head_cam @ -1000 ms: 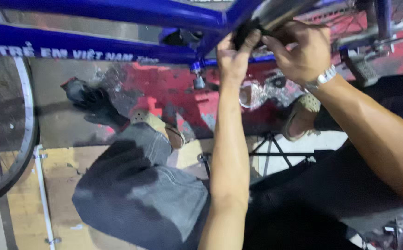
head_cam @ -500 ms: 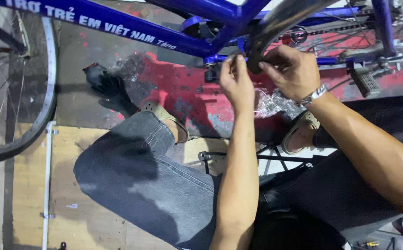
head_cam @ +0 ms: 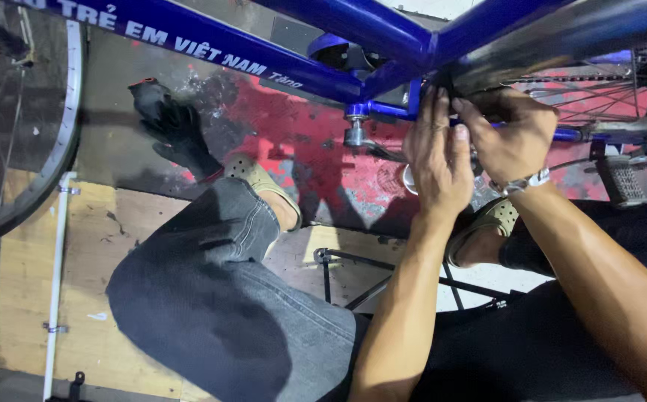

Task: The person scrubs the blue bicycle frame with a dark abrasive pad, focusing on the junction of the seat tube and top tube. They repeatedly rub the metal surface to remove dirt or grime, maintaining a close-up view of the cleaning process.

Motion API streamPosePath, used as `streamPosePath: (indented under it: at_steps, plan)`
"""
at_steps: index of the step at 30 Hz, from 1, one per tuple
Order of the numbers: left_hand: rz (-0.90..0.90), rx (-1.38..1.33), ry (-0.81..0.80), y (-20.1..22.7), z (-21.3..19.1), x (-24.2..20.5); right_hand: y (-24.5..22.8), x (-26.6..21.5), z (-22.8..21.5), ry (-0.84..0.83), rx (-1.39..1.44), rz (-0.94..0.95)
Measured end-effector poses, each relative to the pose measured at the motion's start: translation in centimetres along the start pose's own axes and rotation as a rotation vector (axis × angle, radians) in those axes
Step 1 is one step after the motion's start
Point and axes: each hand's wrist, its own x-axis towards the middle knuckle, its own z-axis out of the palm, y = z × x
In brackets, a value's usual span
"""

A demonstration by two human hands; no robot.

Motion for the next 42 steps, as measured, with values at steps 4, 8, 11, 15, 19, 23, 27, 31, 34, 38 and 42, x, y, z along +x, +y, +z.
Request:
streamPosePath:
  at_steps: [4, 8, 11, 15, 19, 23, 27, 31, 34, 38, 42]
  plan:
    - [-0.028, 0.054, -0.017, 2.3, 1.3, 0.2, -0.4, 0.3, -1.8, 0.072, 0.067, -0.131]
    - [-0.01, 0.119, -0.091, 3.2, 1.4, -0.9, -0.1, -0.4, -3.3, 0.073, 0.051, -0.06]
    - [-0.06, 0.125, -0.107, 2.6, 1.3, -0.8, 1.2, -0.1, -2.3, 0.047, -0.054, -0.078]
    - [-0.059, 0.03, -0.088, 3.4, 2.6, -1.6, 2.4, -0.9, -3.7, 0.032, -0.05, -0.109]
    - [-0.004, -0.005, -0.067, 3.7, 2.9, -1.8, 1.5, -0.9, -5.3, 0.007, -0.045, -0.213]
    - [-0.099, -0.071, -0.046, 2.1, 3.2, -1.4, 1.5, -0.1, -4.0, -0.102, -0.191, -0.039]
    - [-0.267, -0.138, -0.018, 1.8, 3.1, -1.0, 1.0, -0.3, -5.3, -0.321, -0.186, 0.162]
    - [-0.158, -0.07, -0.053, 3.6, 3.4, -1.5, 0.5, -1.6, -6.6, -0.324, -0.175, 0.182]
    - [-0.17, -0.04, -0.052, 2.7, 2.8, -2.0, -0.1, -3.5, -7.5, -0.313, -0.116, 0.271]
    - [-0.16, -0.04, -0.056, 3.2, 3.6, -2.0, -0.4, -2.6, -6.9, -0.246, -0.106, 0.256]
    - [-0.093, -0.045, -0.028, 2.3, 3.7, -2.1, -0.1, -1.3, -6.0, -0.248, -0.041, 0.268]
